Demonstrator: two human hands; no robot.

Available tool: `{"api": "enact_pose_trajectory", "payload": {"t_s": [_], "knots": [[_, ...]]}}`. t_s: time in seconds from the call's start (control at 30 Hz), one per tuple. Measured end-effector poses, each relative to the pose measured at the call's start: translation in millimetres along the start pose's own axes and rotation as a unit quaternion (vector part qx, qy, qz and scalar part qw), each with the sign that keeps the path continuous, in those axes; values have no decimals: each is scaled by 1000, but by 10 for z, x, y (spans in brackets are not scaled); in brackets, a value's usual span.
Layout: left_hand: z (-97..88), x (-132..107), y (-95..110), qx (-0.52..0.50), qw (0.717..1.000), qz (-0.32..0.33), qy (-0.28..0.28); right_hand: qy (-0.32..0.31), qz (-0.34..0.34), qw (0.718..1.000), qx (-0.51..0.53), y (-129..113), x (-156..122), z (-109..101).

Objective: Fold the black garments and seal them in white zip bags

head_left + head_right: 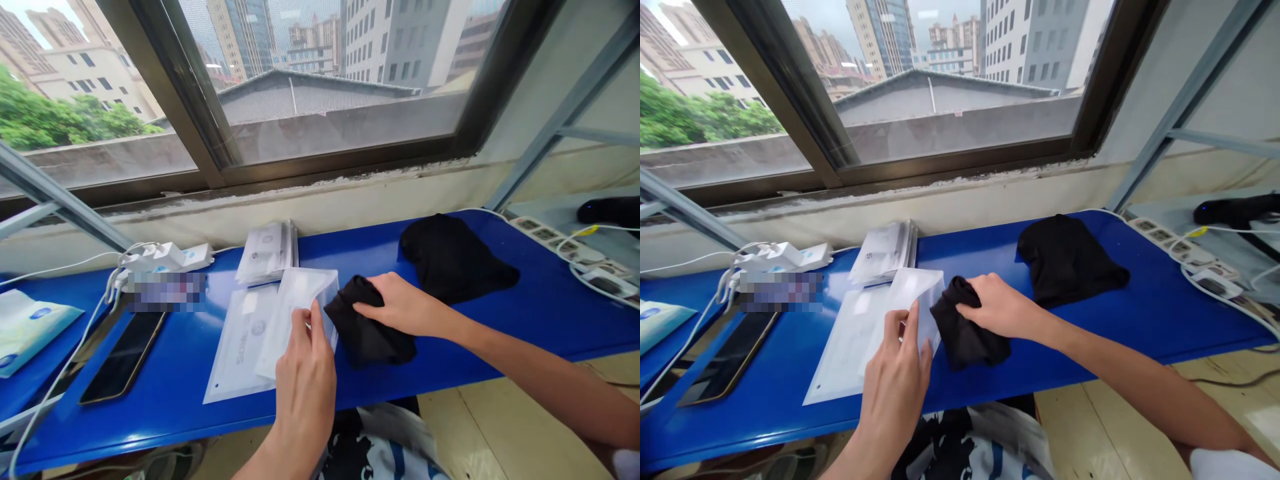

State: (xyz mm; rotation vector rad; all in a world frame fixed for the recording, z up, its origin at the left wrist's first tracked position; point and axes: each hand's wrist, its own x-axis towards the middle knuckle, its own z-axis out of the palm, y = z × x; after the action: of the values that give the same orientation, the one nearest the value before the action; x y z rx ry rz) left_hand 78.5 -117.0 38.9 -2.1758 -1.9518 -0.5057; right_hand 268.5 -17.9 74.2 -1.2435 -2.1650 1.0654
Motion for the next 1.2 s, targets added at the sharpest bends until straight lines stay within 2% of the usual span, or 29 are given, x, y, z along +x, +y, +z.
{"api": "enact_pose_trajectory", "payload": {"t_s": [0.03,0.1,0.17,0.23,0.27,0.33,0.4,0.43,0.53,0.57,0.63,0.7,0.73,0.77,0.8,0.83,0.9,0.93,0.97,1.03,1.1,1.2], "knots": [[20,-18,23,1,1000,16,10,-7,-11,999,-43,-17,2,3],[58,-44,73,1,999,43,18,8,-19,998,-56,-52,-12,25],[83,-49,117,-6,998,57,17,78,-10,997,13,-71,-40,66],[101,-38,149,-22,997,63,27,120,10,981,152,-57,-66,116],[112,-29,162,-33,997,65,38,100,18,967,232,-36,-75,141],[147,-21,194,-57,994,67,59,0,29,933,359,24,-84,186],[185,-40,252,-81,992,66,63,-69,36,912,403,90,-78,223],[194,-60,289,-92,991,68,63,-65,40,911,405,120,-71,239],[117,-128,355,-142,981,115,57,10,48,907,417,192,-58,265],[52,-133,331,-167,975,134,66,22,45,900,434,212,-62,261],[-108,-87,175,-217,959,134,120,22,35,881,471,255,-87,229],[-244,42,-99,-253,943,38,214,6,30,868,496,303,-127,176],[-284,128,-251,-296,932,-12,207,-7,29,863,504,325,-147,150],[-300,218,-392,-364,917,-55,156,-23,29,859,510,345,-163,128],[-296,304,-508,-445,888,-84,75,-38,28,855,517,360,-174,115],[-275,378,-589,-519,848,-105,-15,-49,26,851,523,369,-177,111],[-205,471,-633,-622,756,-122,-162,-51,13,849,526,359,-163,130],[-166,486,-604,-649,723,-125,-202,-40,2,856,516,340,-148,148],[-129,484,-555,-663,704,-129,-220,-24,-15,870,493,313,-128,166],[-70,444,-437,-662,703,-138,-220,-1,-57,906,419,244,-83,195],[-32,389,-351,-641,721,-148,-215,0,-107,937,331,175,-37,195],[-20,341,-323,-624,739,-166,-190,-2,-159,953,257,112,12,132]]}}
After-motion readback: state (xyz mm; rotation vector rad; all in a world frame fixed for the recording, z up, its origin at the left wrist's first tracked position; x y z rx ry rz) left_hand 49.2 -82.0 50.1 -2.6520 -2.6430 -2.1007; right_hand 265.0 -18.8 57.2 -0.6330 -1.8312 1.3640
